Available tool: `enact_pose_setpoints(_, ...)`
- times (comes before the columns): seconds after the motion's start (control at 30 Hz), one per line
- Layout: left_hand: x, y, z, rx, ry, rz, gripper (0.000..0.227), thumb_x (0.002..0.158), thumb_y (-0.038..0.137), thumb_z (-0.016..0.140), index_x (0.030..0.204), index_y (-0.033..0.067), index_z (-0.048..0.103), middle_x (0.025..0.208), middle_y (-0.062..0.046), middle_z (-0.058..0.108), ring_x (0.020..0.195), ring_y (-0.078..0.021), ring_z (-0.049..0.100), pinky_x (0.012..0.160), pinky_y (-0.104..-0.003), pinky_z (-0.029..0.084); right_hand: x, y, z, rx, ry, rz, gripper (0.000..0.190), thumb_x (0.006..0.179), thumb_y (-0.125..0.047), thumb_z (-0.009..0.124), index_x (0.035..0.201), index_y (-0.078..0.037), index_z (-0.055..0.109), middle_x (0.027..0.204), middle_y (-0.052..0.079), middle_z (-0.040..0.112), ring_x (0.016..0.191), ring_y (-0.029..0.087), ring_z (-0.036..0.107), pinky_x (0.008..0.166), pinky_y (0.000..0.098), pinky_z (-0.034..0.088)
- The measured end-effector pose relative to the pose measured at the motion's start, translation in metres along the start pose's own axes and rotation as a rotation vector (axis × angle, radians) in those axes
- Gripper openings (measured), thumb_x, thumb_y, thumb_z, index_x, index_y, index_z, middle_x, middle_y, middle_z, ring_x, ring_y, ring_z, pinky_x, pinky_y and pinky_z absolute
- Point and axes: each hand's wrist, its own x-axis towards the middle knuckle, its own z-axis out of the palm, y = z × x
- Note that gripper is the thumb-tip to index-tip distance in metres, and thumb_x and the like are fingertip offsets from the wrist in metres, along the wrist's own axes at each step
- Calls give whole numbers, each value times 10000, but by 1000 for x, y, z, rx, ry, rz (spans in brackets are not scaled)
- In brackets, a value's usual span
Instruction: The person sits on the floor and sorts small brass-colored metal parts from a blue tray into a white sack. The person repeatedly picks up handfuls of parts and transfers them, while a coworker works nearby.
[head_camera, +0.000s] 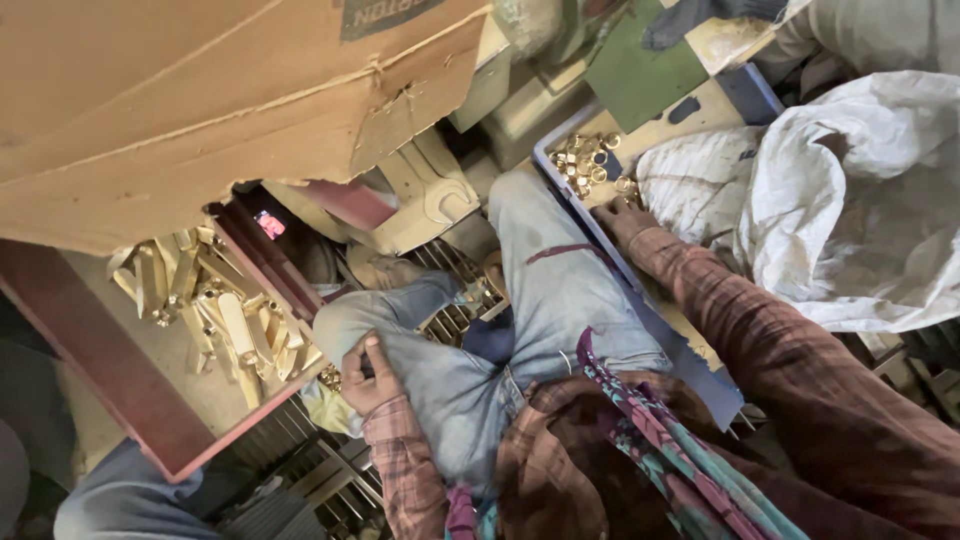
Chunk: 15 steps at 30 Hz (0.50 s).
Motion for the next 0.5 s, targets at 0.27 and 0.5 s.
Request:
enact_pose_setpoints(0.27,0,6,2,-33,12,35,179,1025,165,697,1073,-1,743,1019,-94,764,893,-141,679,848,-275,551,-1,-14,-32,41,-19,-17,479,912,-188,623,1369,-330,585,1383,146,534,1200,398,610,999,455,536)
enact_pose_setpoints(0.5,2,5,1,-27,-10,82,175,1028,152,696,1080,-8,744,1050,-98,770,946,-153,699,907,-287,562,-1,-22,-113,61,-63,74,694,712,-334,848,1341,-234,575,1348,187,541,1184,428,586,1015,456,510)
